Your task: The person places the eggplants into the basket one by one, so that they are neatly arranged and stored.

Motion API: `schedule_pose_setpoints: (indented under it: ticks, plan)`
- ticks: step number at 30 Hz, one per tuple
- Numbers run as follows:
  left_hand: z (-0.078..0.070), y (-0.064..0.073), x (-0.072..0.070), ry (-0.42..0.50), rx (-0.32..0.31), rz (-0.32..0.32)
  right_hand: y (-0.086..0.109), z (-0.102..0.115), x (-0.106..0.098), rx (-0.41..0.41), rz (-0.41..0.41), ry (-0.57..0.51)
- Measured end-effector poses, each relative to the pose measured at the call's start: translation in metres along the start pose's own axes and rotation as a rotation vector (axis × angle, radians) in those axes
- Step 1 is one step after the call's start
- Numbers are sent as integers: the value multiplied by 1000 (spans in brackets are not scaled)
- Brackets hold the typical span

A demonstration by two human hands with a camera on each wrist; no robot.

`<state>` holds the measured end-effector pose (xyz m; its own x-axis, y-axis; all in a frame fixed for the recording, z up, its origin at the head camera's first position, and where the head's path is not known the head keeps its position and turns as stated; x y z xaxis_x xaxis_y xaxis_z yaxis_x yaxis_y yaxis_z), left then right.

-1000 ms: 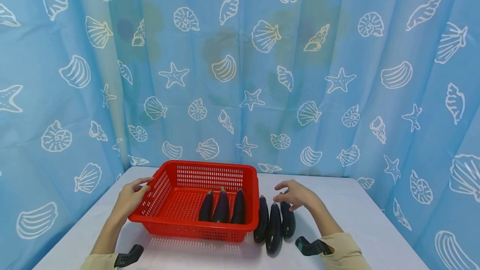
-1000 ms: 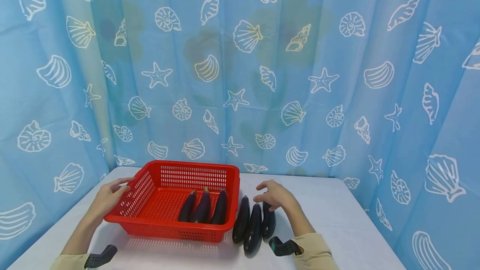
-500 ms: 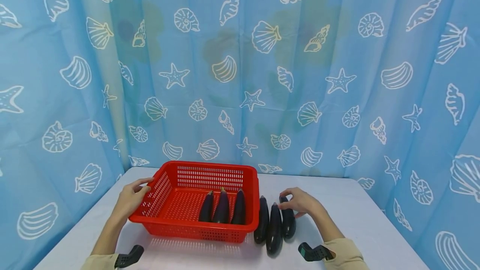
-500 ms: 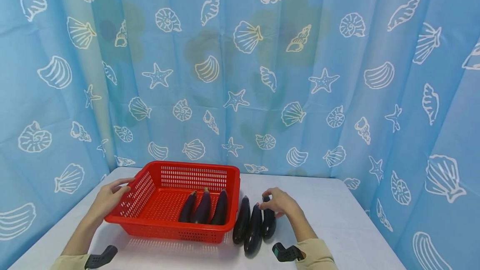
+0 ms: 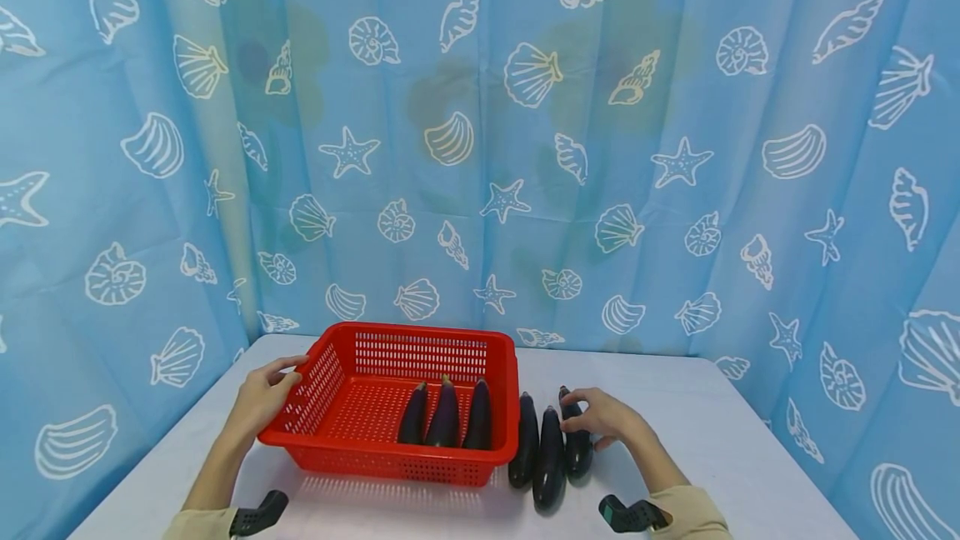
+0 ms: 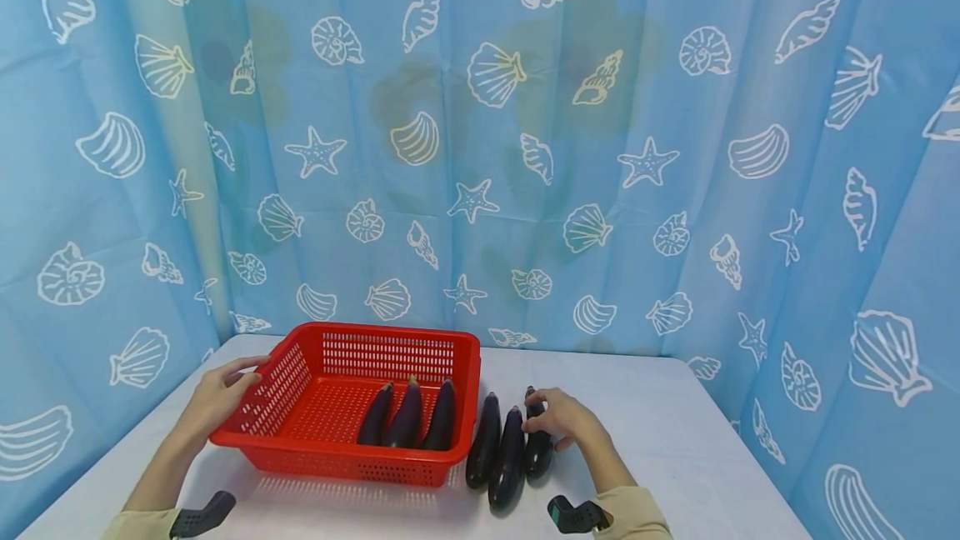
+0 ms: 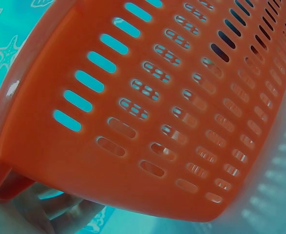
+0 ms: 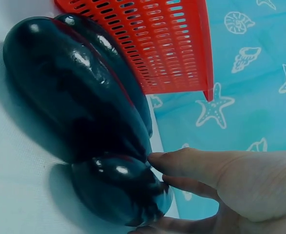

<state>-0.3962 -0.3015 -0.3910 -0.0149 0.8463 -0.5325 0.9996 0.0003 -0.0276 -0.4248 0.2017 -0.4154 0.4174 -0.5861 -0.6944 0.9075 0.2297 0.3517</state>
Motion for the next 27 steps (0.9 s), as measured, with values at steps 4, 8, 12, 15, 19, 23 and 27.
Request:
schedule_pose_setpoints:
  ticks: [4,8,12,15,19,23,27]
  plan:
    - [0,0,0,2,1,2,0,-2,1,-8,5,-11]
    - [0,1,0,2,2,0,0,-4,1,-12,17,-23]
    - [0,0,0,2,2,2,0,-5,1,-18,34,-48]
    - [0,0,0,0,3,1,-1,-6,0,-18,38,-63]
    - [1,1,0,-4,-1,-1,-1,-8,0,-9,39,-67]
    - [0,1,0,-6,0,2,-1,-9,0,-1,44,-76]
    - [0,0,0,-6,0,3,-1,-10,0,3,49,-87]
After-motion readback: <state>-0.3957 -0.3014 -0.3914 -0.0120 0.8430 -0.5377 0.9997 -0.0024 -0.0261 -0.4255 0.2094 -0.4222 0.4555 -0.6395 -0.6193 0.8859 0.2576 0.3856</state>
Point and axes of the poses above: each hand's wrist, its own y-axis away from the middle knuckle, its own x-axis out of the palm, z = x × y, the point moved 6 cm from there along -y, towards the middle knuckle, and after that the axes turned 12 degrees about z, right-handed, at the moved point
